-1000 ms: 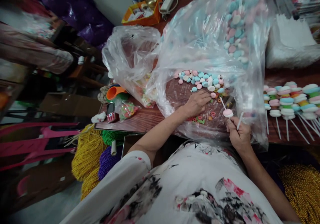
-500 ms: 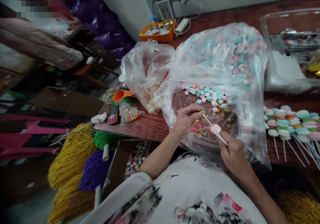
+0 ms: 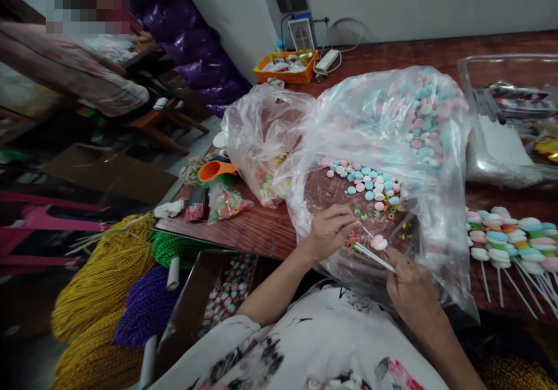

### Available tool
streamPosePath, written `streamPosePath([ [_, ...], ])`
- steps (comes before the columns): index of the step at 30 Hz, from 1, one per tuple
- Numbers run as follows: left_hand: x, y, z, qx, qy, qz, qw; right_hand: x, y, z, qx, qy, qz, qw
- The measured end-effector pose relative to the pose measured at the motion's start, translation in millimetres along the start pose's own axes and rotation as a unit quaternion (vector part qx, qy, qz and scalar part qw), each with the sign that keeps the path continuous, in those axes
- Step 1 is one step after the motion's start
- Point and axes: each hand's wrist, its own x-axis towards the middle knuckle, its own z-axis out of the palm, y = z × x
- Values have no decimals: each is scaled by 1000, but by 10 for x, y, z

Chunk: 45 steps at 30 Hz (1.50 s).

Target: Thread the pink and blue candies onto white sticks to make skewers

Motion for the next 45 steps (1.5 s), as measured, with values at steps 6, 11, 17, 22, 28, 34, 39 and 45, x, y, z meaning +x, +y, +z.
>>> streamPosePath([
  [6,-94,65,95,-102,33,-126,986,31,-74,146,92,31,28,995],
  [11,12,155,132,-387,57,-388,834,61,-145,285,163,81,89,979],
  [17,-102,289,320,-367,-37,-395,842,8,-120,386,207,103,91,969],
  [22,-63,194,335,-297,-111,-326,891,-12,9,379,213,97,147,961],
  [28,588,-469,-58,78,-190,-300,932,-28,329,235,194,118,244,943],
  [34,682,-768,-1,320,-331,-225,859,-167,428,333,158,97,216,959],
  [39,602,-816,125,243,-261,-216,909,-166,419,348,160,90,182,966],
  [45,507,-902,86,259,-272,-195,906,-157,423,368,147,100,144,973],
])
